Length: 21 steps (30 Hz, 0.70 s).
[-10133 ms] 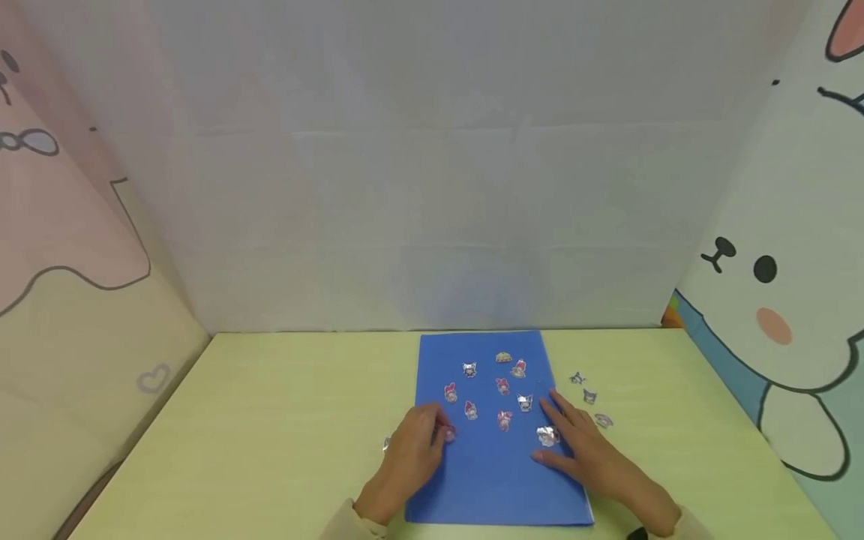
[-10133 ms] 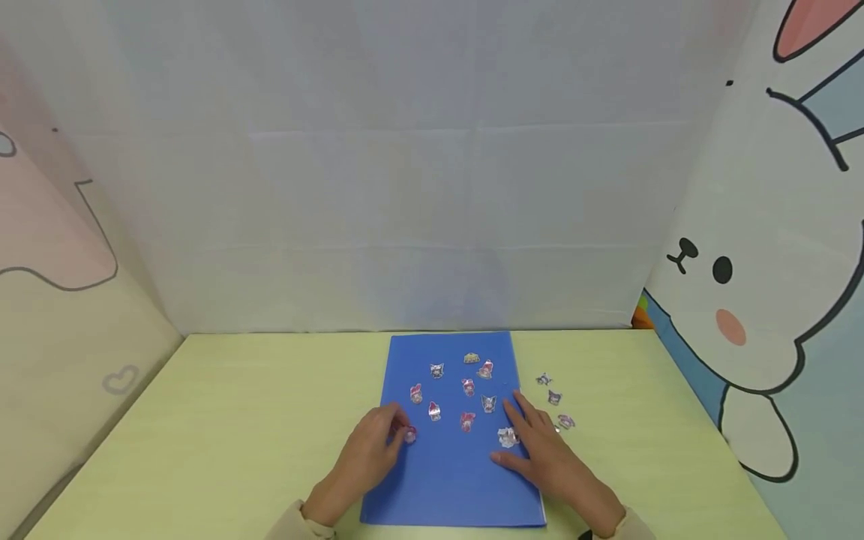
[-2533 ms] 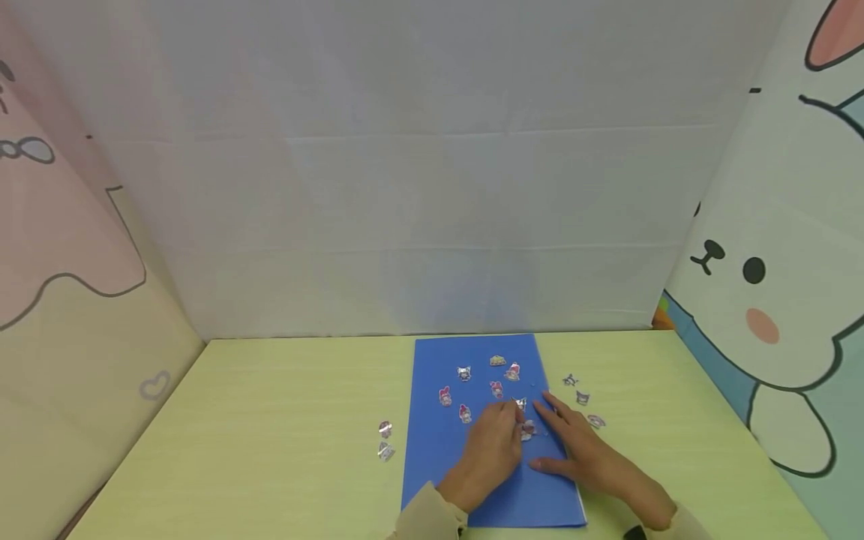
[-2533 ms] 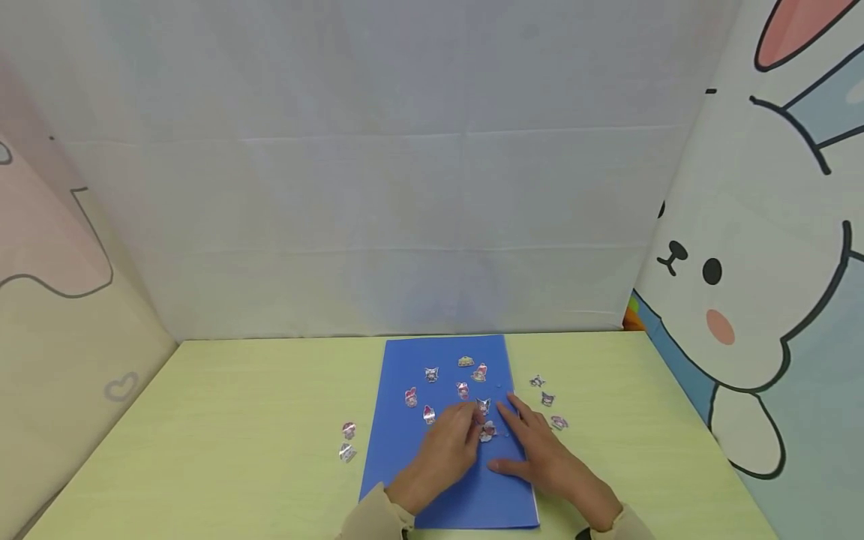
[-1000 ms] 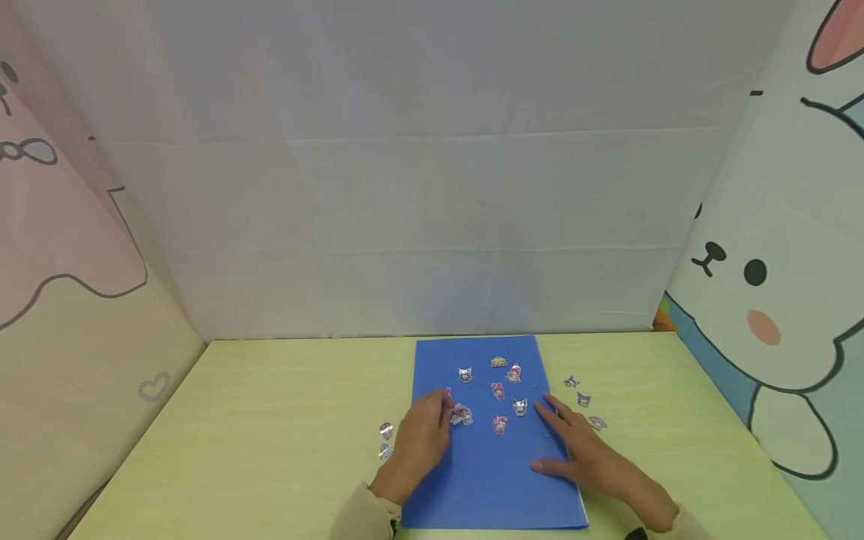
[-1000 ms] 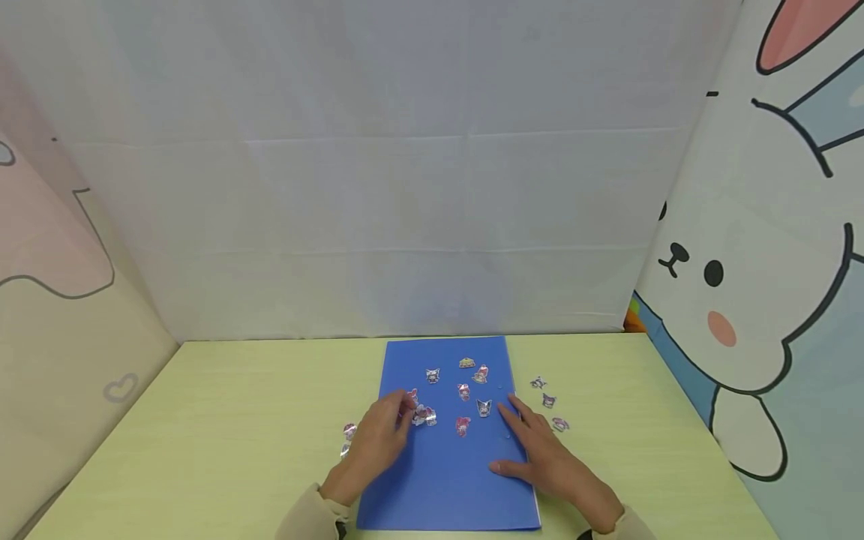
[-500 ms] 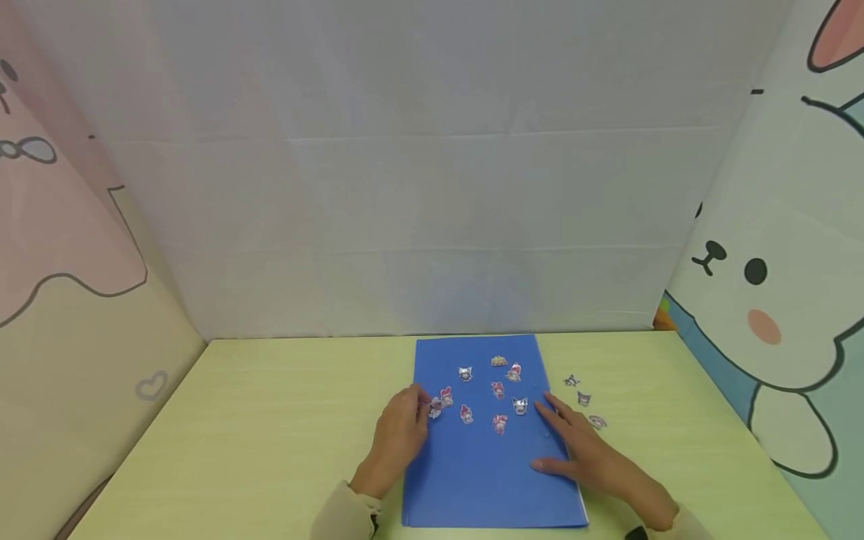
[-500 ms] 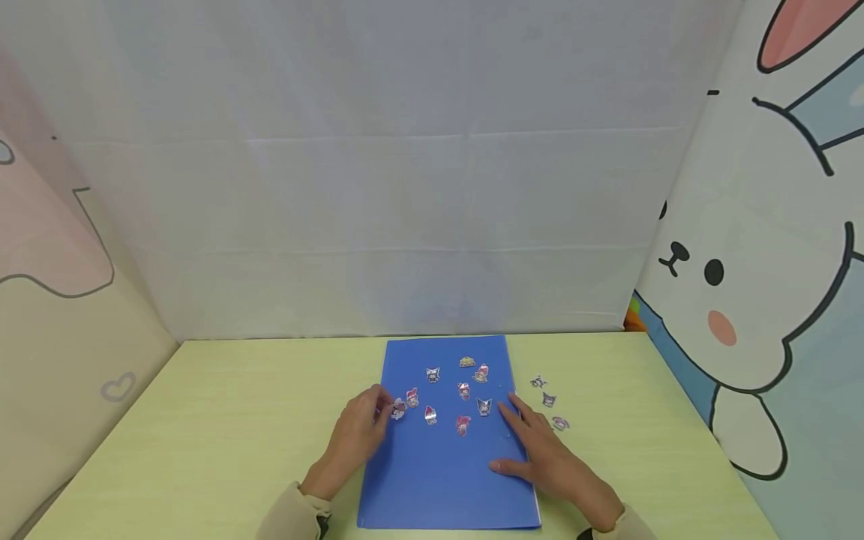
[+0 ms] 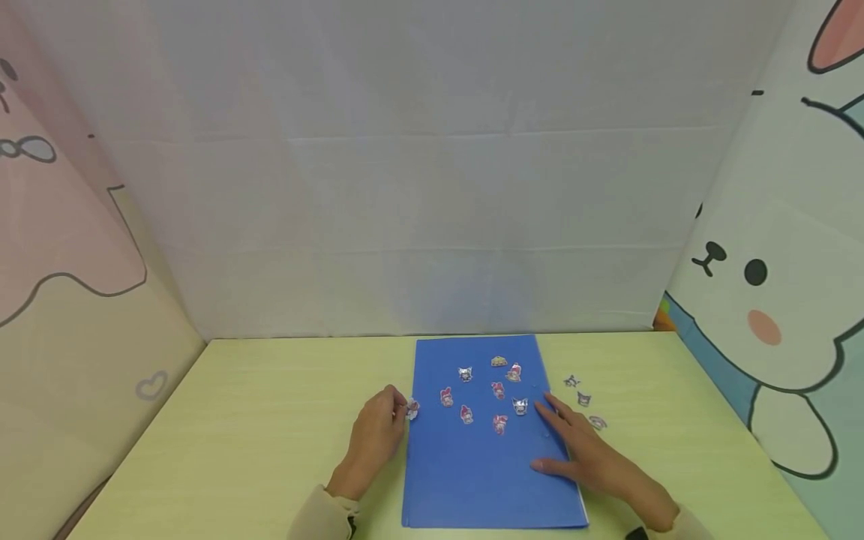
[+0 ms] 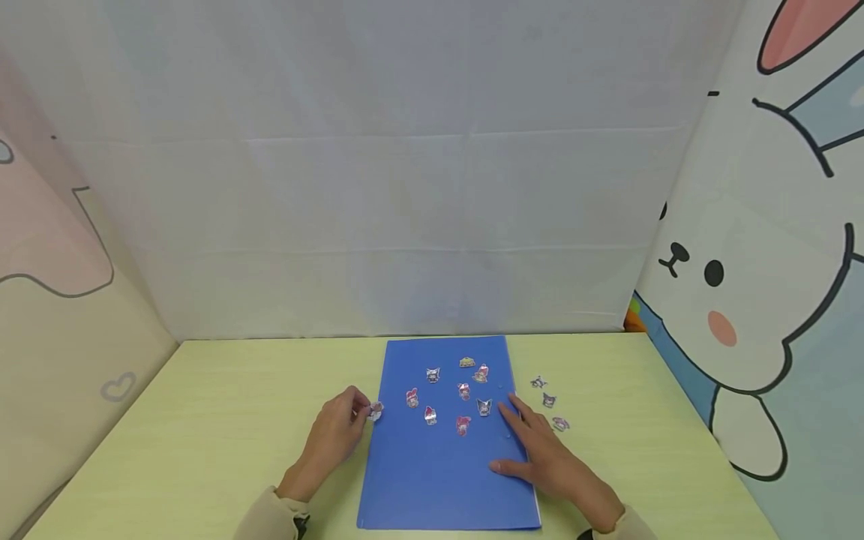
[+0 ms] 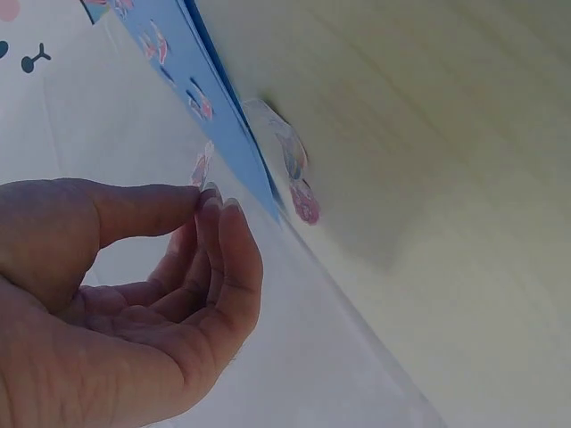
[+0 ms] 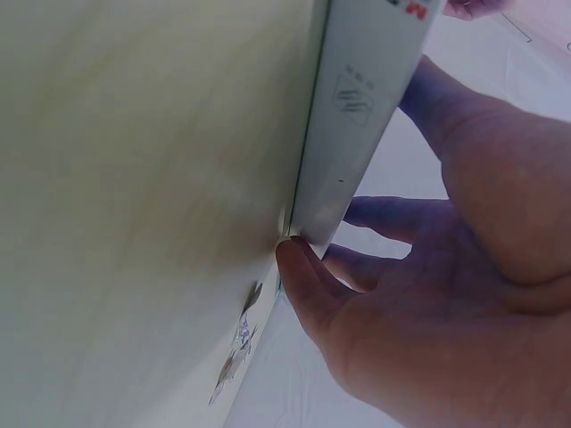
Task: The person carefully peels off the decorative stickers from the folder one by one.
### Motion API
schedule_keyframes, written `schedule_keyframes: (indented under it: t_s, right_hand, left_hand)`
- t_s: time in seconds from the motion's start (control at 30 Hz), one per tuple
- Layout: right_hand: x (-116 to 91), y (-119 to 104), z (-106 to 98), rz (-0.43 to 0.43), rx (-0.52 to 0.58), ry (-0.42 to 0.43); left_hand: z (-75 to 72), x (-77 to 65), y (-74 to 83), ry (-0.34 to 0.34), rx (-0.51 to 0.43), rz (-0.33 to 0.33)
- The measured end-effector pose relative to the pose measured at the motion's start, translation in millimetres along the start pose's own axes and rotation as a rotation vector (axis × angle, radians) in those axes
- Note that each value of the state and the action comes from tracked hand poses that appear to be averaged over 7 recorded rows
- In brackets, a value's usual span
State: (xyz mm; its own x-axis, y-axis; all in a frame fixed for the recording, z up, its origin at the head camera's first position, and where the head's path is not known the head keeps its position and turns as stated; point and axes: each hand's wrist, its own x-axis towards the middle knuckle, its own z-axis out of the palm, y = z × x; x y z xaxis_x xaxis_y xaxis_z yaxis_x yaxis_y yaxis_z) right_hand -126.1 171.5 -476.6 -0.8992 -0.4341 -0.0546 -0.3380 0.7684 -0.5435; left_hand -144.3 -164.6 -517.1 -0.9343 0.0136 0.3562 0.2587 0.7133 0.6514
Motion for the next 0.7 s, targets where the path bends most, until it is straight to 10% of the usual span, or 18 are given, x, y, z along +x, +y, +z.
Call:
schedule_keyframes:
  t_s: [0.7]
  right_hand:
    - [0.6, -0.5, 0.3, 0.054, 0.013, -0.008]
  left_hand:
    - [-15.7, -4.1, -22.4, 0.004, 0.007, -0.065]
